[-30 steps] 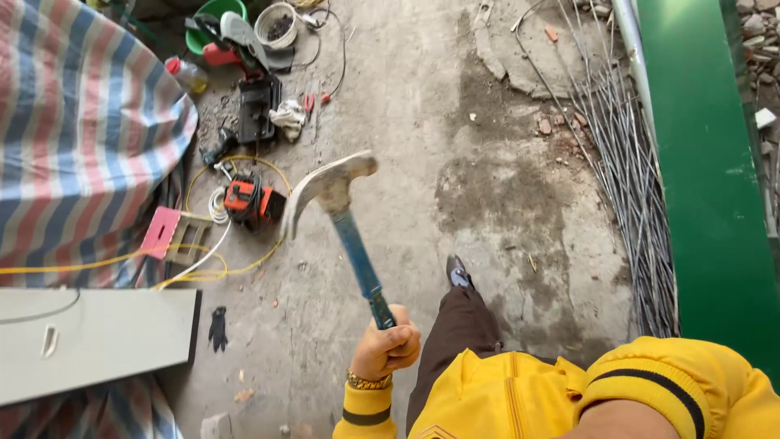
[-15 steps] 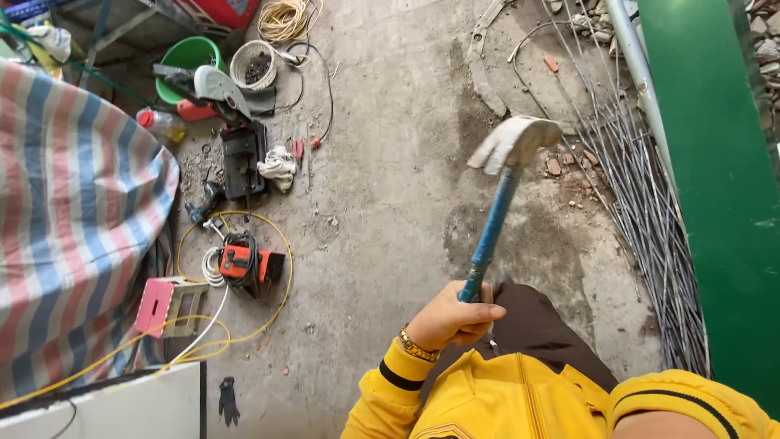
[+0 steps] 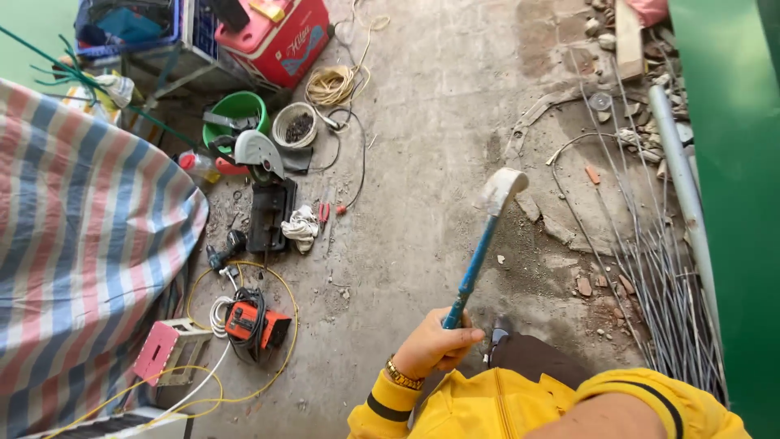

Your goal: Sorting through scrap metal to find and assemble specific bolts and plates.

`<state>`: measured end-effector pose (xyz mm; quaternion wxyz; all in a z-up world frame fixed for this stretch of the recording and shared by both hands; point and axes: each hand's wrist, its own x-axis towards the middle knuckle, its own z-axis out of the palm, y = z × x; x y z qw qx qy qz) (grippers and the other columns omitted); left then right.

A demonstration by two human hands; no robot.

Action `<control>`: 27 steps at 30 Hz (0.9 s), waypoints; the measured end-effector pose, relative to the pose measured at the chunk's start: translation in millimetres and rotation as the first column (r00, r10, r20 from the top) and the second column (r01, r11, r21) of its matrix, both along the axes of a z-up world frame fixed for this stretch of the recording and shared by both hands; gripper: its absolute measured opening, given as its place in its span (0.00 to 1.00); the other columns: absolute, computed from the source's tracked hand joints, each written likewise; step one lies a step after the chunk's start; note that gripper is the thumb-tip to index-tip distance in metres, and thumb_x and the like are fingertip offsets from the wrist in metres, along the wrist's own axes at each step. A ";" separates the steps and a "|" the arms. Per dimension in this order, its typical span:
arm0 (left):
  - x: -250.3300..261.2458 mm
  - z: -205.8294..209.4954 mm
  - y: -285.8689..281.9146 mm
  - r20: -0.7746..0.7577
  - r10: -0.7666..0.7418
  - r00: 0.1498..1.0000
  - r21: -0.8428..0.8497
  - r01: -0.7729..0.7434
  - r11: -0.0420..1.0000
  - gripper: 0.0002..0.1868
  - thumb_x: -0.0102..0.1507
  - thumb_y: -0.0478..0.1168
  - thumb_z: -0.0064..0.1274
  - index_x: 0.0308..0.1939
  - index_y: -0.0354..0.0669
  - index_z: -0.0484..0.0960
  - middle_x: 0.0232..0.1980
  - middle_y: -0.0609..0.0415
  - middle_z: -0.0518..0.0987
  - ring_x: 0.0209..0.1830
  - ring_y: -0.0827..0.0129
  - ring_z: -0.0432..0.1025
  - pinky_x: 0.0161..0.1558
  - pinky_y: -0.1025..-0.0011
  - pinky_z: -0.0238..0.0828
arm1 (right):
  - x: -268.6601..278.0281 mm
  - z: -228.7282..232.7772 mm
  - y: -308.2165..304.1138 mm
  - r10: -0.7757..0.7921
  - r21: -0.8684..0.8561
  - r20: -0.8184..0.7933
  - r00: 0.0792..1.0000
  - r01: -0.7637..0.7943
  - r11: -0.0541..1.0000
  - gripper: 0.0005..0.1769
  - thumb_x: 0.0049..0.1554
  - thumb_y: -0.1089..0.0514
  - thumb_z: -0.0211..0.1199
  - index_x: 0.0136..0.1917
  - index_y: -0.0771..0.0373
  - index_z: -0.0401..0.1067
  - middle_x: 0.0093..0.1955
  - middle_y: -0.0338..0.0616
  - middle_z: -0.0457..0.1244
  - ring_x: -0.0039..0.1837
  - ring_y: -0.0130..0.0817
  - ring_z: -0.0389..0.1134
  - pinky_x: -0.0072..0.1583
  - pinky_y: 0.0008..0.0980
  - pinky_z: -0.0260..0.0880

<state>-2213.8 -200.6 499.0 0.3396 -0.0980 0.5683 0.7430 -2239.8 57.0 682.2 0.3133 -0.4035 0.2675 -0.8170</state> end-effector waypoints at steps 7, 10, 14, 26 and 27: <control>-94.6 -11.4 -21.4 0.022 0.204 0.979 -0.039 -0.203 0.978 0.15 0.66 0.31 0.59 0.28 0.40 0.69 0.14 0.61 0.51 0.05 0.78 0.49 0.08 0.82 0.49 | -125.9 -90.5 -9.6 0.079 0.041 -0.035 0.996 -0.077 0.996 0.23 0.60 0.48 0.68 0.48 0.74 0.79 0.37 0.50 0.70 0.39 0.41 0.74 0.44 0.43 0.76; -150.8 -4.3 -30.6 0.109 0.229 0.967 -0.014 -0.229 0.973 0.13 0.63 0.34 0.58 0.30 0.43 0.68 0.17 0.59 0.65 0.08 0.79 0.52 0.10 0.79 0.42 | -179.0 -156.1 -27.4 -0.140 0.157 0.367 0.920 0.087 0.984 0.20 0.55 0.71 0.60 0.61 0.72 0.74 0.39 0.52 0.69 0.40 0.38 0.71 0.42 0.33 0.72; -240.4 -12.2 -36.0 0.079 0.188 0.979 0.005 -0.189 0.982 0.13 0.63 0.35 0.59 0.30 0.45 0.69 0.17 0.62 0.62 0.09 0.81 0.51 0.12 0.81 0.43 | -260.8 -229.7 -51.2 -0.423 0.369 0.612 0.669 0.232 0.900 0.17 0.63 0.62 0.53 0.63 0.69 0.72 0.43 0.49 0.67 0.41 0.30 0.65 0.42 0.26 0.64; -553.7 -23.8 7.3 -0.217 -0.664 0.715 -0.890 0.136 0.436 0.09 0.58 0.45 0.51 0.36 0.46 0.80 0.35 0.47 0.84 0.30 0.49 0.77 0.32 0.56 0.72 | -511.3 -256.4 -65.0 -0.583 0.471 0.724 0.368 0.352 0.808 0.29 0.61 0.56 0.47 0.75 0.55 0.60 0.73 0.61 0.58 0.72 0.55 0.59 0.71 0.55 0.58; -574.6 -28.8 16.0 -0.186 -0.743 0.643 -0.948 0.081 0.307 0.10 0.55 0.43 0.50 0.39 0.47 0.80 0.36 0.46 0.84 0.31 0.42 0.76 0.31 0.50 0.72 | -529.5 -270.1 -60.5 -0.560 0.391 0.722 0.407 0.428 0.815 0.21 0.65 0.54 0.50 0.70 0.56 0.64 0.74 0.62 0.59 0.73 0.55 0.61 0.69 0.53 0.61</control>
